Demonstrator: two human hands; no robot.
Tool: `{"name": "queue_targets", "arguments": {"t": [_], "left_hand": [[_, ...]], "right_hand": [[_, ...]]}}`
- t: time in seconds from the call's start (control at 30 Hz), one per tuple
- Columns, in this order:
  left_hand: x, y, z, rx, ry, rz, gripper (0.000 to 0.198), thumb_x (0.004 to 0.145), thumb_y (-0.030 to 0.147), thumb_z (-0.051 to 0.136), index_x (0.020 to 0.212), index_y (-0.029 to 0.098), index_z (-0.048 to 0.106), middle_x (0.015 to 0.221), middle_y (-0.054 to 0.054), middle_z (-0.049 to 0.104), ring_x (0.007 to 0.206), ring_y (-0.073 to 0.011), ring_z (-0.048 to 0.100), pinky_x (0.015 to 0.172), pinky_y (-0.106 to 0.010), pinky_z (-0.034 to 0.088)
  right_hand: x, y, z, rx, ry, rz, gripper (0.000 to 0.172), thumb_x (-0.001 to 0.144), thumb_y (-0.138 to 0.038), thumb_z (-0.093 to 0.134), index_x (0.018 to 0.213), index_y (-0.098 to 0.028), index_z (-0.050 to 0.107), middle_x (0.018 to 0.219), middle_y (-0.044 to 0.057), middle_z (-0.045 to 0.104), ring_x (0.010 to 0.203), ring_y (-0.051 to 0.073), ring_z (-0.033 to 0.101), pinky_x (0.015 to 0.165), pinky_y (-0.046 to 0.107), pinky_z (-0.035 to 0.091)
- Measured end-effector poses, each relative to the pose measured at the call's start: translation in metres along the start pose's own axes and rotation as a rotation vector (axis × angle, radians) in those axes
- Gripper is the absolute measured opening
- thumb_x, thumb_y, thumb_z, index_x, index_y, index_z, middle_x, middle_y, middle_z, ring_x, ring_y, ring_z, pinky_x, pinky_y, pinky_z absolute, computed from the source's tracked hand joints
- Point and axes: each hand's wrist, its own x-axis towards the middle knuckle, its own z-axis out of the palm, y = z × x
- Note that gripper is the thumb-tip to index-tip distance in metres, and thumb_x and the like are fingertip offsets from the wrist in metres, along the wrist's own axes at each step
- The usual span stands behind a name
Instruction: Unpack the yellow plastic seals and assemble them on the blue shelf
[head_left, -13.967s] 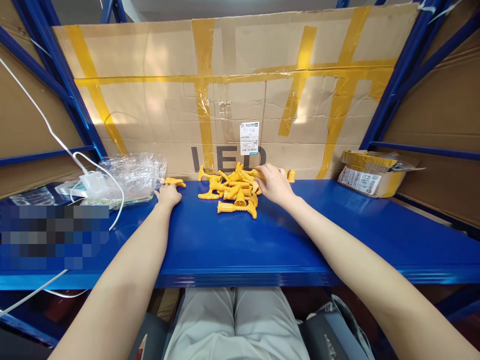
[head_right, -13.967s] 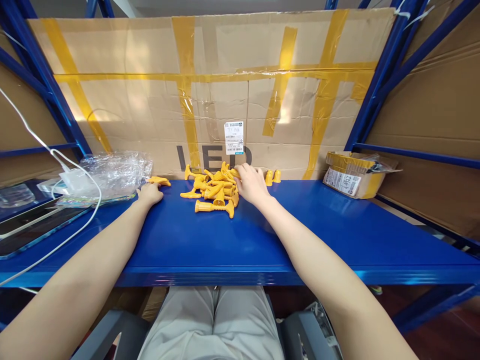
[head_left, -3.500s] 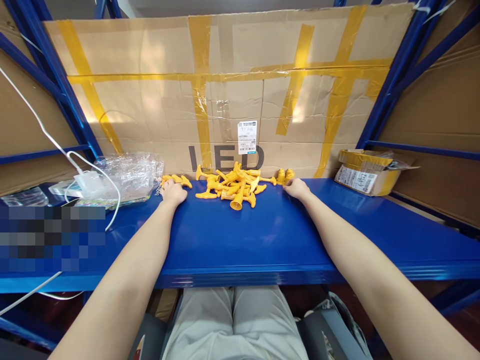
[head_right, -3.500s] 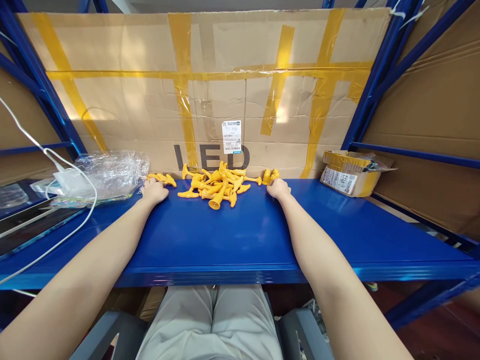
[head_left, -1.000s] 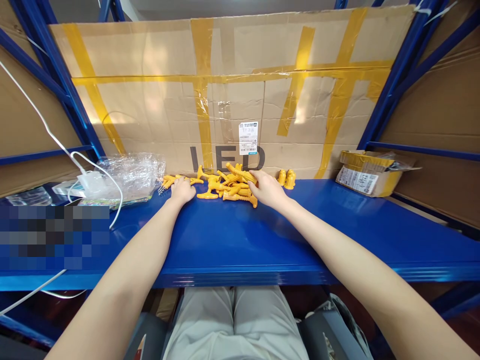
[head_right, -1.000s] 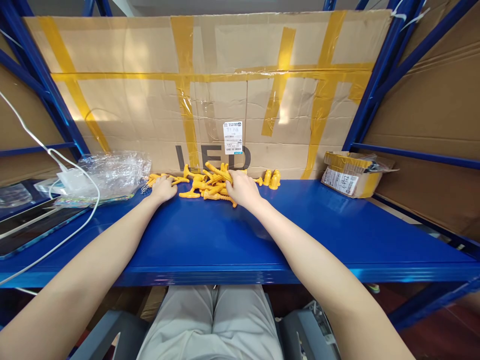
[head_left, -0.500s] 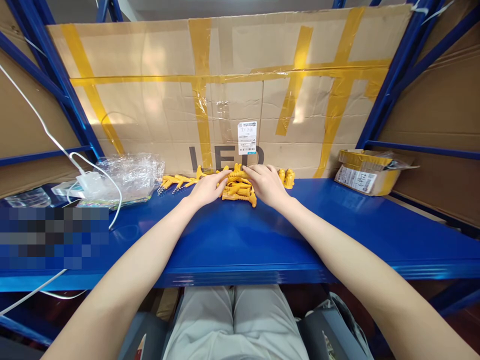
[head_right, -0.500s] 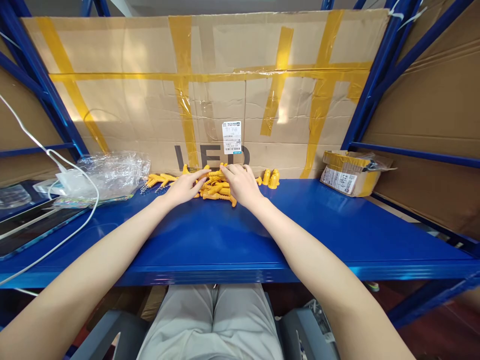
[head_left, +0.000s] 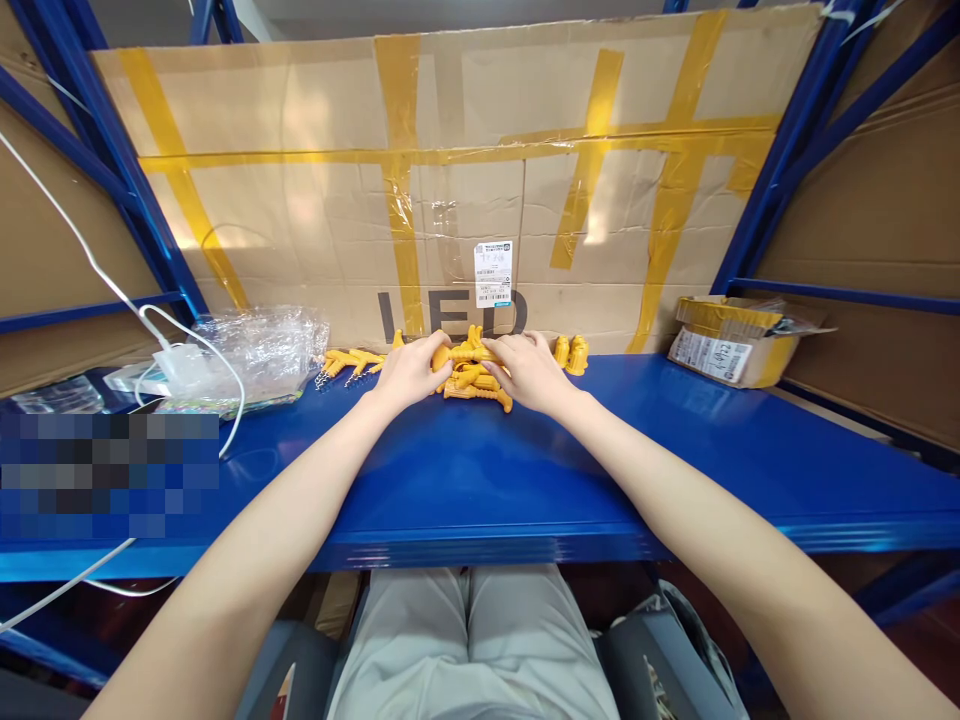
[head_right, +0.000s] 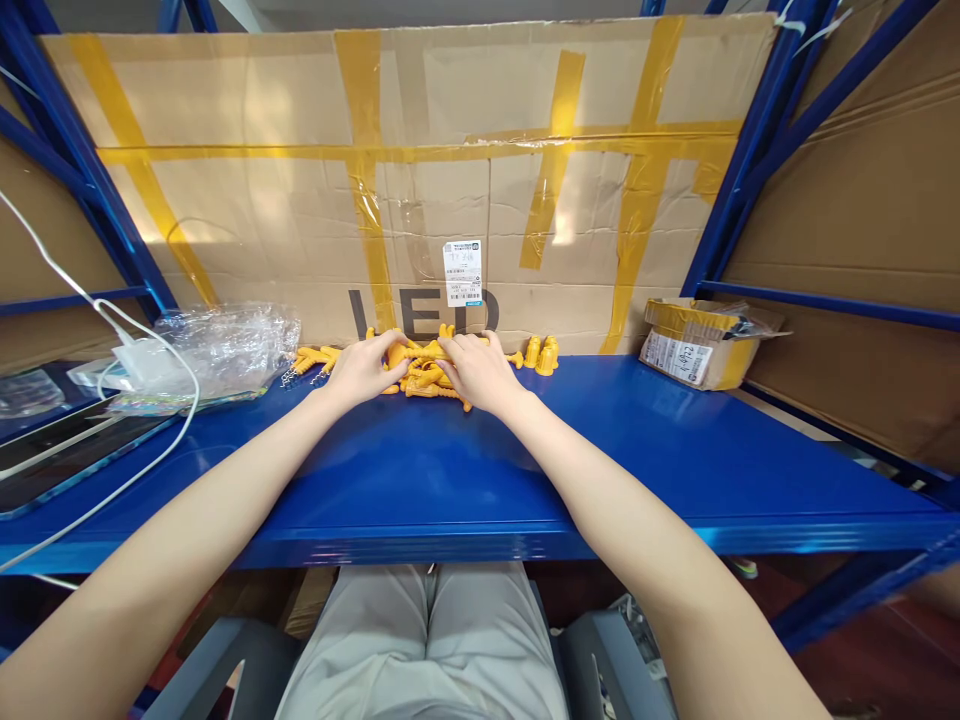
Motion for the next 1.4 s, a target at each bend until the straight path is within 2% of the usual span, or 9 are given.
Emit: {"name": "queue_targets", "arguments": {"t": [0.27,0.43,0.6,0.77,0.9,1.03,1.2,1.3,1.4], "left_hand": [[-0.001,0.005,0.0,0.023,-0.055,-0.006,0.035,0.084,0.037,0.05,0.114,0.024,0.059,0.096,-0.004,0.072,0.089,-0.0248,0.068,0.072,-0.03,0.046],[-0.001,0.004,0.0,0.018,-0.037,-0.005,0.033,0.082,0.035,0.051,0.112,0.024,0.06,0.096,-0.004,0.073,0.089,-0.025,0.068,0.072,-0.03,0.046],[-0.001,0.005,0.001,0.019,-0.064,0.01,0.033,0.081,0.033,0.052,0.111,0.024,0.062,0.097,-0.003,0.073,0.09,-0.0248,0.068,0.073,-0.03,0.047],[0.001,0.005,0.002,0.029,-0.065,-0.015,0.036,0.082,0.037,0.051,0.114,0.023,0.061,0.096,-0.004,0.073,0.09,-0.0261,0.068,0.072,-0.031,0.047],[0.002,0.002,0.004,0.052,-0.065,-0.021,0.036,0.083,0.04,0.051,0.114,0.025,0.061,0.095,-0.004,0.073,0.089,-0.0254,0.068,0.073,-0.031,0.047],[0.004,-0.01,0.006,0.096,-0.078,-0.071,0.035,0.083,0.039,0.05,0.113,0.025,0.063,0.089,-0.004,0.073,0.087,-0.0253,0.068,0.076,-0.032,0.048],[0.007,-0.036,0.006,0.136,-0.038,-0.254,0.038,0.085,0.025,0.043,0.118,0.023,0.063,0.098,-0.008,0.073,0.096,-0.0266,0.066,0.083,-0.035,0.049],[0.005,-0.055,0.007,0.113,0.012,-0.395,0.043,0.084,0.021,0.043,0.124,0.022,0.06,0.104,-0.008,0.071,0.101,-0.0271,0.065,0.087,-0.038,0.048],[0.002,-0.076,0.011,0.069,0.027,-0.446,0.051,0.082,0.016,0.044,0.13,0.023,0.057,0.113,-0.007,0.069,0.107,-0.0255,0.063,0.093,-0.038,0.047]], "right_hand": [[0.0,0.0,-0.001,-0.049,-0.006,-0.035,0.024,0.091,-0.016,0.044,0.112,-0.014,0.056,0.109,0.015,0.064,0.1,0.027,0.056,0.088,0.038,0.029],[0.0,-0.003,0.002,-0.064,-0.041,0.0,0.031,0.096,-0.027,0.043,0.121,-0.013,0.053,0.113,0.016,0.065,0.103,0.029,0.056,0.082,0.037,0.028],[0.001,-0.005,0.001,-0.121,-0.123,0.008,0.02,0.095,-0.021,0.044,0.105,-0.013,0.059,0.106,0.015,0.066,0.098,0.027,0.056,0.079,0.036,0.027],[0.002,-0.006,-0.002,-0.125,-0.066,-0.001,0.02,0.092,-0.016,0.047,0.111,-0.013,0.055,0.111,0.015,0.062,0.1,0.027,0.054,0.08,0.036,0.027],[0.003,-0.004,0.001,-0.149,-0.056,0.001,0.018,0.092,-0.014,0.045,0.106,-0.013,0.056,0.112,0.016,0.061,0.1,0.027,0.053,0.081,0.037,0.027],[0.002,0.005,0.002,-0.144,-0.015,0.047,0.023,0.088,-0.007,0.042,0.105,-0.016,0.055,0.11,0.014,0.062,0.099,0.027,0.053,0.081,0.037,0.027],[0.0,0.015,0.002,-0.069,0.057,0.079,0.019,0.089,-0.015,0.047,0.107,-0.019,0.053,0.107,0.012,0.064,0.101,0.027,0.053,0.082,0.037,0.028],[0.001,0.016,0.004,-0.046,0.035,0.099,0.019,0.089,-0.017,0.049,0.107,-0.018,0.054,0.107,0.012,0.065,0.101,0.027,0.054,0.083,0.037,0.029],[0.001,0.014,0.005,-0.023,0.008,0.105,0.02,0.089,-0.018,0.05,0.108,-0.018,0.056,0.107,0.012,0.066,0.102,0.027,0.056,0.086,0.038,0.029]]}}
